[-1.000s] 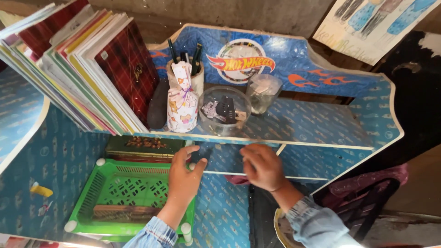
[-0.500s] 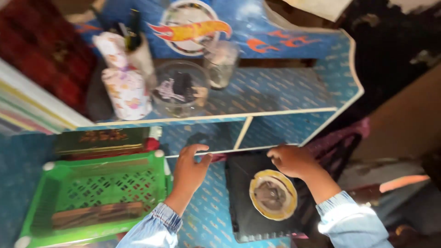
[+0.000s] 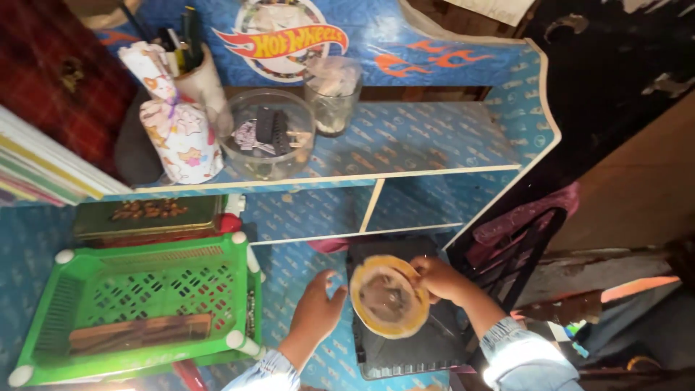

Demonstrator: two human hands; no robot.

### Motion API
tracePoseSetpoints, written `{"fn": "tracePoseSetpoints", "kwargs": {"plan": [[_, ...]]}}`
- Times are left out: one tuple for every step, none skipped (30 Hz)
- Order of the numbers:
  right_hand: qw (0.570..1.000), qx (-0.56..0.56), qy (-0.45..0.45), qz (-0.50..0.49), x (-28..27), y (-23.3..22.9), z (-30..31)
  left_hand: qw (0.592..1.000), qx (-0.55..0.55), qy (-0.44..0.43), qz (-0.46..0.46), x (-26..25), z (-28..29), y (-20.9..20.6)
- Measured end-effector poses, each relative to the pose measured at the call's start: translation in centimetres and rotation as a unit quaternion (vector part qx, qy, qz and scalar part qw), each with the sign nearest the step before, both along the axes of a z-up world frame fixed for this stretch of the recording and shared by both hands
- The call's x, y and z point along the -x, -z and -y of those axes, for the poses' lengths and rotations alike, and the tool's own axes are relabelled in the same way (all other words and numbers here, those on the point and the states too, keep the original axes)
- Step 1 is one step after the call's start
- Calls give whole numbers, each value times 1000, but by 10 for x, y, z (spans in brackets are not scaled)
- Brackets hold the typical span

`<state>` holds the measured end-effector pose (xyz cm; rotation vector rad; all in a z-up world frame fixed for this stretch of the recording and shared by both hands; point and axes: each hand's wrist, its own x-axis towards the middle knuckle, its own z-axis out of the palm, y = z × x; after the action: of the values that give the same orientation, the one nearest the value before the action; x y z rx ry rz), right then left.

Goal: Cleaning and organizing objects on a multi-tiered desk and shelf unit.

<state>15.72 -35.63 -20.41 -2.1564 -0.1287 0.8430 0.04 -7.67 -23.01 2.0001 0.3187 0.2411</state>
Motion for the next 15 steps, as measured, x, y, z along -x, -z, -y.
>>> {"fn": "tracePoseSetpoints", "kwargs": {"plan": [[1000,-1,-5,1,-9,15,-9,1000,-1,-5,1,1,-5,4],[991,-125,10,-52,-17,30,-18,998,29,-26,-39,3,-11,9],[963,-247,25,-103,-26,45,-27,994,60,-47,-77,4,-16,14],[963,-247,21,-104,-23,39,-55,994,59,-51,-77,5,-24,3],[959,-253,71,-103,-19,32,-83,991,57,-84,-88,5,-31,-8],[953,-259,121,-103,-14,26,-111,987,54,-117,-100,6,-39,-18],[953,-259,117,-105,-10,26,-135,986,54,-122,-101,5,-45,-15],[953,-245,156,-87,-7,25,-159,988,53,-136,-58,3,-52,-13],[951,-231,195,-69,-3,25,-183,987,53,-150,-15,1,-59,-11],[951,-231,193,-71,-7,39,-198,987,52,-152,-16,0,-61,-4],[943,-250,208,-66,-11,52,-214,985,46,-163,-4,-1,-62,4],[935,-268,225,-59,-16,65,-228,984,39,-173,9,-4,-63,11],[935,-269,225,-60,-18,76,-240,984,38,-174,9,-1,-62,14],[926,-294,225,-72,-20,86,-251,986,35,-162,-21,1,-61,16],[916,-320,226,-85,-22,96,-261,987,32,-151,-50,3,-59,19]]}}
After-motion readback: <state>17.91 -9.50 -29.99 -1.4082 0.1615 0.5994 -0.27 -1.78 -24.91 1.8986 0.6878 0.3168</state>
